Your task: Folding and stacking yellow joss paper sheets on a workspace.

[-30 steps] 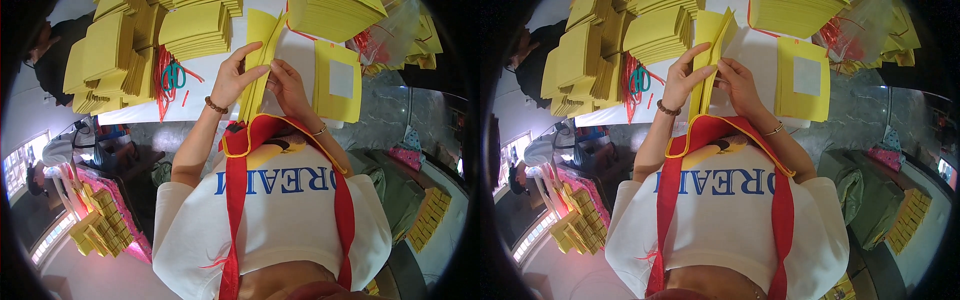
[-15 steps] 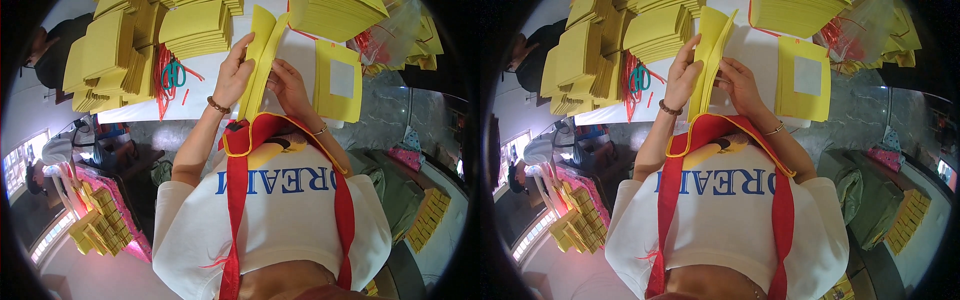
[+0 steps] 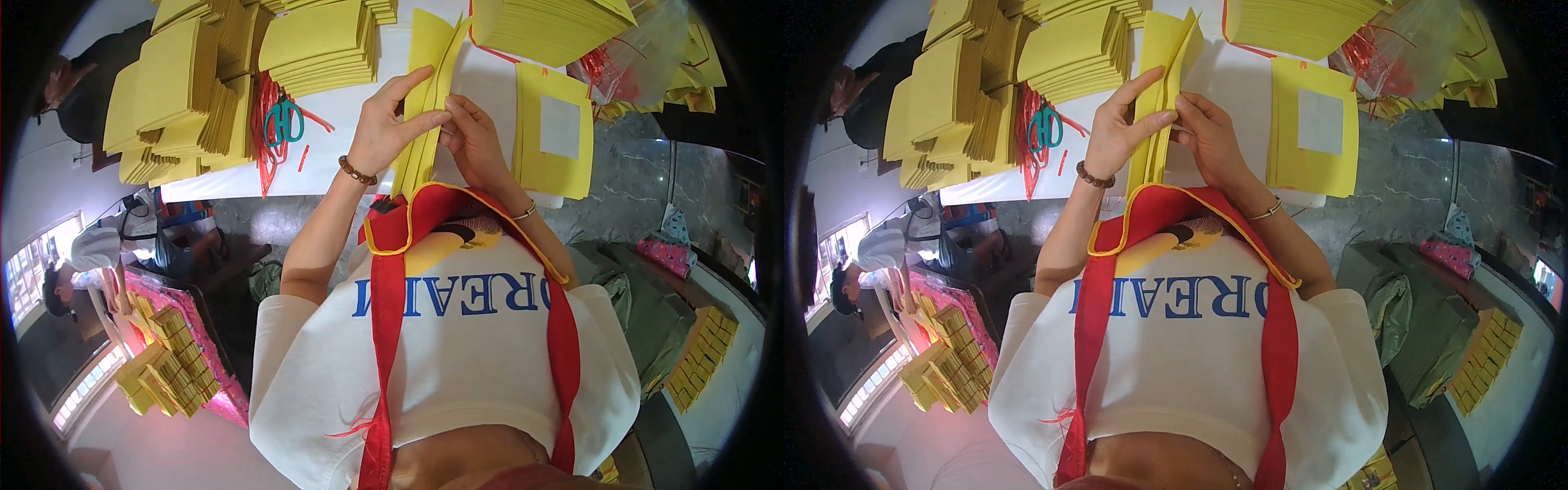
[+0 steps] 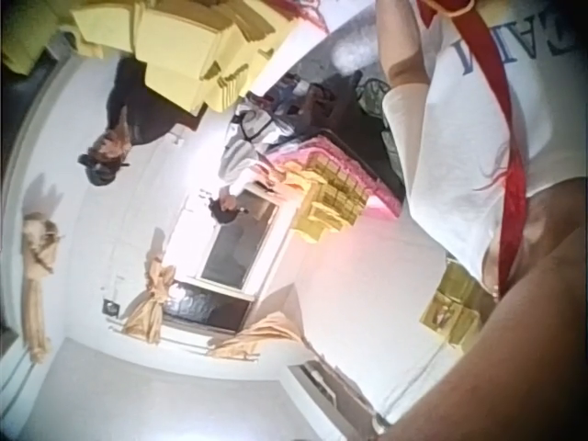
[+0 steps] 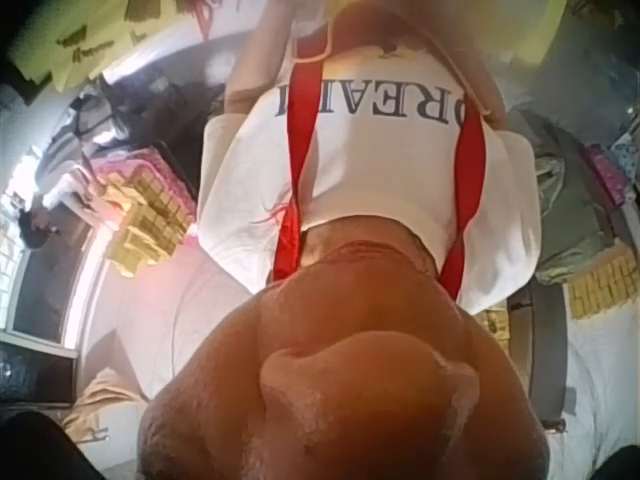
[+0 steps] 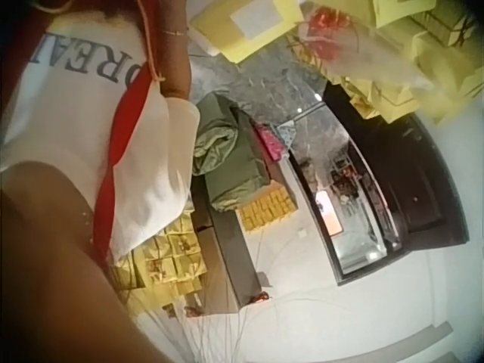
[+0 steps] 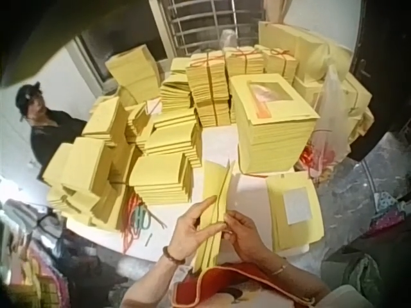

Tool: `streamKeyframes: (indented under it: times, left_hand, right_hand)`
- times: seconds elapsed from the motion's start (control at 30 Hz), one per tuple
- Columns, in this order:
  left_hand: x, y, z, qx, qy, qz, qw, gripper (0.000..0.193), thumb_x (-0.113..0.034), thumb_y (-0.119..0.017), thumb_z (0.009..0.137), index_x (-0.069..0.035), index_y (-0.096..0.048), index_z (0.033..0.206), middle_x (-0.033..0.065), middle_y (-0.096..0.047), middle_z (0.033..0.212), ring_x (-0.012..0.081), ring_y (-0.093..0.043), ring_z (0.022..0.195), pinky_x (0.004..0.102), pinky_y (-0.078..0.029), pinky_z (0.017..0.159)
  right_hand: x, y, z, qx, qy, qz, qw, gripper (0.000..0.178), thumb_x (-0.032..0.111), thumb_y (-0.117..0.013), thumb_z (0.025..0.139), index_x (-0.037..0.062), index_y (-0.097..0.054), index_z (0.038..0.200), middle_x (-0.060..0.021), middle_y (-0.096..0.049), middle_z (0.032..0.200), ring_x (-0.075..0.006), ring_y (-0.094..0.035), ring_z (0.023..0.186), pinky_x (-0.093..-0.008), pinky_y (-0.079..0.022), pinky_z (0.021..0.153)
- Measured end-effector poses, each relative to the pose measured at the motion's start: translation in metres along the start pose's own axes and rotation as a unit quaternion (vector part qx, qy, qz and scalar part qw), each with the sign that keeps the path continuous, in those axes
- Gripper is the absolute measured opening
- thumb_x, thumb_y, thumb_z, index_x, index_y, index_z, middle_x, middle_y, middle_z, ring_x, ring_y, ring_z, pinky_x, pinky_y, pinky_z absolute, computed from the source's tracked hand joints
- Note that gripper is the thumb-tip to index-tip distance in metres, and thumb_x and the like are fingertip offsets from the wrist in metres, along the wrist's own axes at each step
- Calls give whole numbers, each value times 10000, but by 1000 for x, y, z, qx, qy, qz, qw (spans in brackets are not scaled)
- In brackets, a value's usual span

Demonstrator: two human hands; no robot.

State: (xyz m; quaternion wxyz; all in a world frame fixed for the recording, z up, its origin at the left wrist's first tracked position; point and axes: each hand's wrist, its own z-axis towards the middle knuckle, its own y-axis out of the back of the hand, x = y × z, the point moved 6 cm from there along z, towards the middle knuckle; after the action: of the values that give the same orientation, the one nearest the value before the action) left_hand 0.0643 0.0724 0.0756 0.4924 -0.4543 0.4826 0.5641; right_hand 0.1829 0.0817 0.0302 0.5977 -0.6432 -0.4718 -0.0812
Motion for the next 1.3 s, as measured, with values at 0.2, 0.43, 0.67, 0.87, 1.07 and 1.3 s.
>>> streamKeyframes:
  times: [0.2,0.43,0.67,0.87,1.07,1.3]
  left_hand:
    - [4,2,-1,21,56,6,998,423,-92,-588,811,3,-490,1211,58,-556,1003,91,-516,856,216,-425,733]
    - [6,6,-1,-32,53,-24,998,355,-52,-462,825,-19,-526,1173,56,-575,921,99,-522,764,228,-434,696]
    - [-1,5,-2,-13,35,-21,999,366,-17,-410,818,-24,-538,1161,78,-592,975,114,-553,844,241,-443,755]
    - [5,4,-5,-29,84,-66,994,312,-84,-488,845,-8,-554,1140,89,-597,976,106,-554,823,237,-446,738]
    - [3,3,-2,-14,34,24,999,355,-122,-551,829,9,-537,1159,86,-597,983,92,-543,812,223,-443,716]
    - [0,6,-9,-75,42,-90,992,324,-68,-470,839,5,-538,1148,91,-600,989,110,-545,858,240,-443,760]
  right_hand:
    - [1,-2,0,5,-7,11,1000,215,183,-511,894,24,-536,1037,-52,-588,970,-134,-571,869,-279,-482,742]
    - [1,-2,1,24,-5,10,1000,235,177,-483,906,7,-532,1060,-76,-587,1011,-176,-575,943,-305,-495,782]
    - [2,-4,-1,21,-6,-7,1000,247,176,-472,910,8,-531,1081,-79,-583,1032,-183,-573,956,-324,-496,790]
    - [-1,-4,-1,27,-12,2,1000,241,187,-490,900,17,-532,1066,-74,-584,1019,-185,-577,934,-336,-488,794]
    - [-1,0,2,23,-11,3,1000,245,180,-477,901,16,-528,1075,-82,-586,1021,-184,-576,942,-337,-487,797]
    - [1,-6,-5,38,1,-2,999,258,177,-469,901,10,-527,1088,-76,-592,1017,-187,-579,939,-345,-485,800]
